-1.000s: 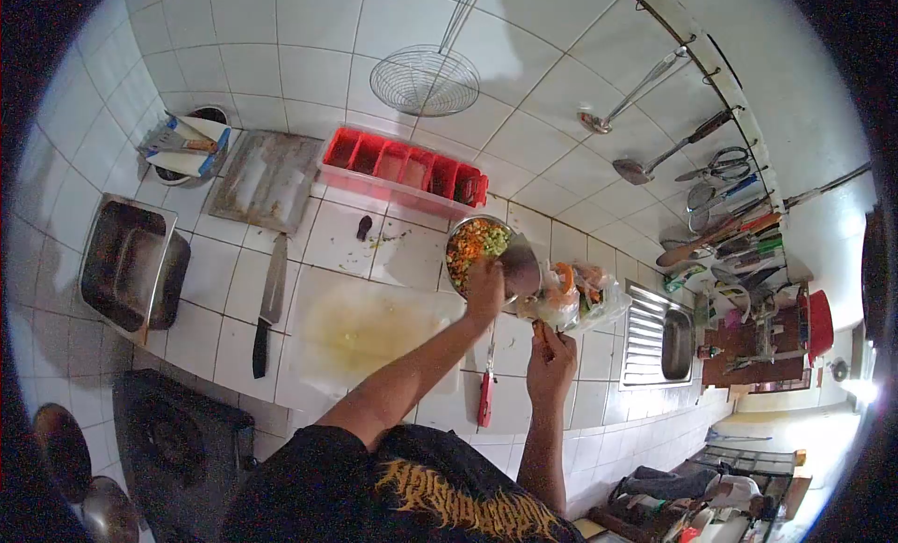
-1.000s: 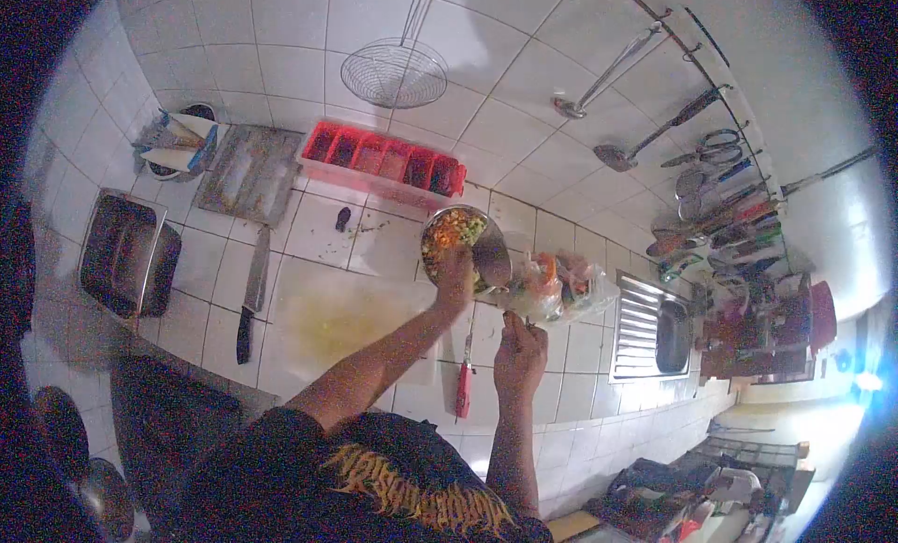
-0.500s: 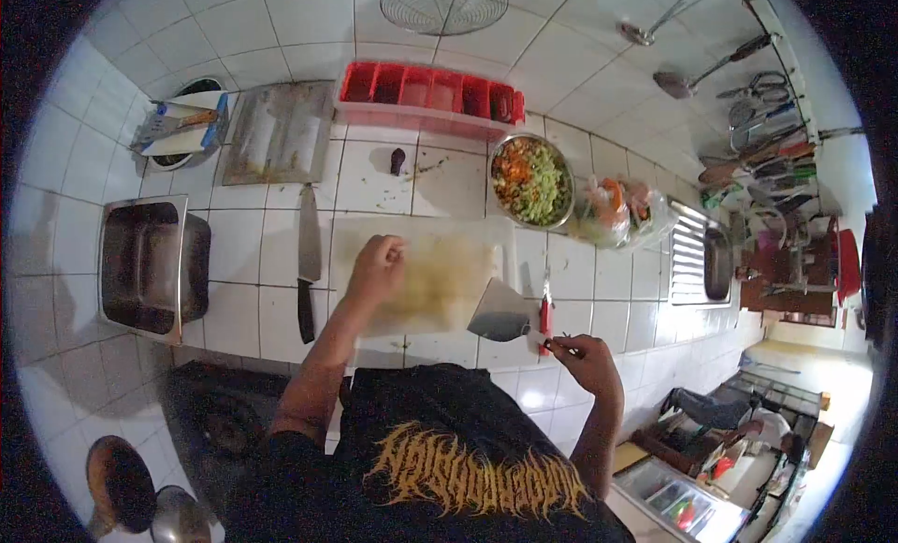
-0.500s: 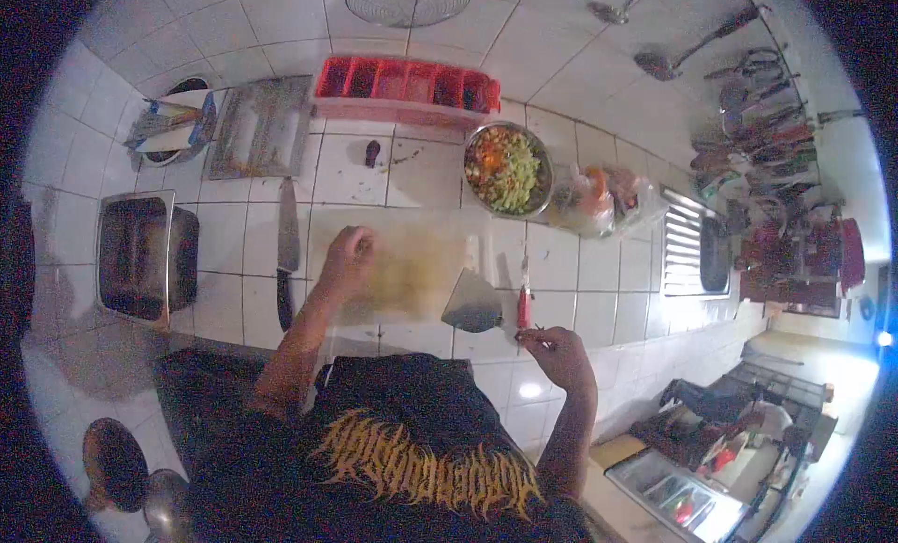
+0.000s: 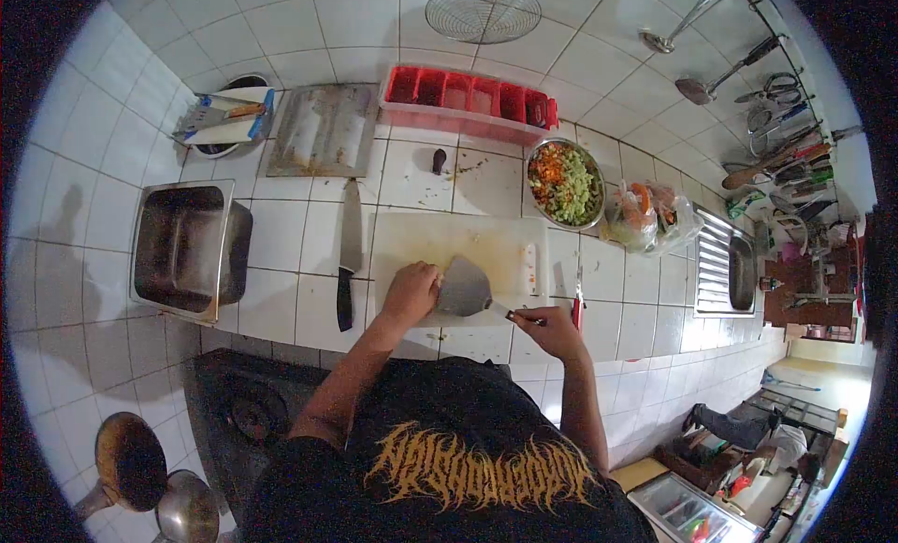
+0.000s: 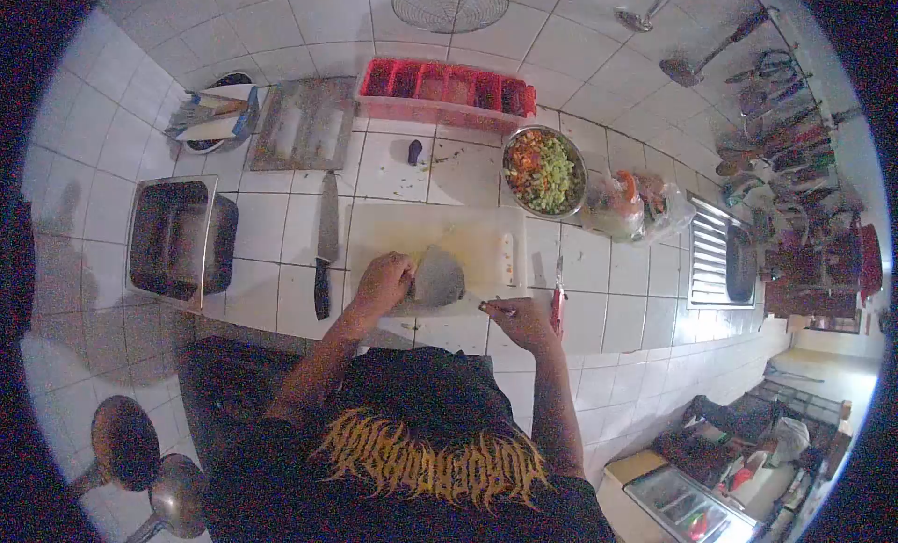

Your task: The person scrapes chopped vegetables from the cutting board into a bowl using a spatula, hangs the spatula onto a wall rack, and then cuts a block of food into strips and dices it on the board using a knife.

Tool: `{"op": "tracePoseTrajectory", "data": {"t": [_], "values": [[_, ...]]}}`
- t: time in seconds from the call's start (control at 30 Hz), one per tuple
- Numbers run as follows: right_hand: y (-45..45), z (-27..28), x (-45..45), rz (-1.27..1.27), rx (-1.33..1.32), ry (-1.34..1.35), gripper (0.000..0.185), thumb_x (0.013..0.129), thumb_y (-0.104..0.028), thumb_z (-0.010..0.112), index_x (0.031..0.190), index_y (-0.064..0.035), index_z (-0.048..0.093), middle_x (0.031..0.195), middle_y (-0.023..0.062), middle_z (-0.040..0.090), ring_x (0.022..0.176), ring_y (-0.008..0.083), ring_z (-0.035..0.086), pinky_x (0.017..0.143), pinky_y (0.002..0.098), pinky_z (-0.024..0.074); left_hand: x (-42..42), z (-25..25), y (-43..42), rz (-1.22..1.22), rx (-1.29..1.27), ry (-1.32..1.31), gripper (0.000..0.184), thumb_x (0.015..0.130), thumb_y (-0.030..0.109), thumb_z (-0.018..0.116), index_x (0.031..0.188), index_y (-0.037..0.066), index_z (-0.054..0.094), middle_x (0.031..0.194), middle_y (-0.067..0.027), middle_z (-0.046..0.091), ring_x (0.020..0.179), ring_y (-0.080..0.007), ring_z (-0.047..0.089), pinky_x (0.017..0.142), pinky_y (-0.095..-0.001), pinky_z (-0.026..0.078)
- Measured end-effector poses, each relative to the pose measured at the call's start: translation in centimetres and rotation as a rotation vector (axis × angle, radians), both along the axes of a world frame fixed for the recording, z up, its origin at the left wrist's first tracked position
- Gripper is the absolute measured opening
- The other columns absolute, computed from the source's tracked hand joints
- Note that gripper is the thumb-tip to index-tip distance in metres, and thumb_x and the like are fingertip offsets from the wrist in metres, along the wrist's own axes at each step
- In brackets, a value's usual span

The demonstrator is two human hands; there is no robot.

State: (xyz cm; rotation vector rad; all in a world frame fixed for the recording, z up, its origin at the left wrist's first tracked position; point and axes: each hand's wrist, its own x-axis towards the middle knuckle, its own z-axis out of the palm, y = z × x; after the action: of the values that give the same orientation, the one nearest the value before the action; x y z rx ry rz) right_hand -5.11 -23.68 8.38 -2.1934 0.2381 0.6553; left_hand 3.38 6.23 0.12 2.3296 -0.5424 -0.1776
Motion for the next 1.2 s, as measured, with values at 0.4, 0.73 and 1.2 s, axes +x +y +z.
{"op": "tracePoseTrajectory", "data": {"t": [0.4, 0.73, 1.2], "values": [[-3.3, 0.7, -1.0, -0.138, 0.071, 0.052, 0.035, 0.091, -0.033, 0.078, 0.114, -0.0057, 0.077, 0.08, -0.0011, 0.067, 0.069, 0.007, 0.055, 0.06, 0.0259, 0.0455, 1.3, 2.1, 0.0, 0.106, -0.352, 0.056, 0.015, 0.092, 0.014, 0.064, 0.099, 0.001, 0.068, 0.092, -0.0161, 0.065, 0.082, -0.0342, 0.065, 0.075, -0.0435, 0.053], [-8.8, 2.7, 4.0, -0.018, -0.132, -0.007, 0.03, 0.091, -0.029, 0.075, 0.112, -0.008, 0.077, 0.087, 0.0069, 0.076, 0.076, 0.0136, 0.064, 0.073, 0.0329, 0.0535, 6.3, -0.4, -6.3, 0.043, 0.09, -0.212, 0.012, 0.087, 0.013, 0.065, 0.093, 0.002, 0.065, 0.09, -0.0162, 0.063, 0.091, -0.0351, 0.064, 0.077, -0.0491, 0.054], [-6.1, 0.2, 2.2, -0.341, 0.287, 0.125, 0.032, 0.09, -0.024, 0.079, 0.114, -0.004, 0.077, 0.072, -0.0052, 0.059, 0.06, 0.0039, 0.045, 0.051, 0.0241, 0.0352, 0.4, 3.3, -0.2, 0.258, -0.393, -0.109, 0.015, 0.095, 0.014, 0.064, 0.101, 0.0, 0.065, 0.092, -0.0158, 0.064, 0.083, -0.032, 0.064, 0.073, -0.041, 0.052]]}}
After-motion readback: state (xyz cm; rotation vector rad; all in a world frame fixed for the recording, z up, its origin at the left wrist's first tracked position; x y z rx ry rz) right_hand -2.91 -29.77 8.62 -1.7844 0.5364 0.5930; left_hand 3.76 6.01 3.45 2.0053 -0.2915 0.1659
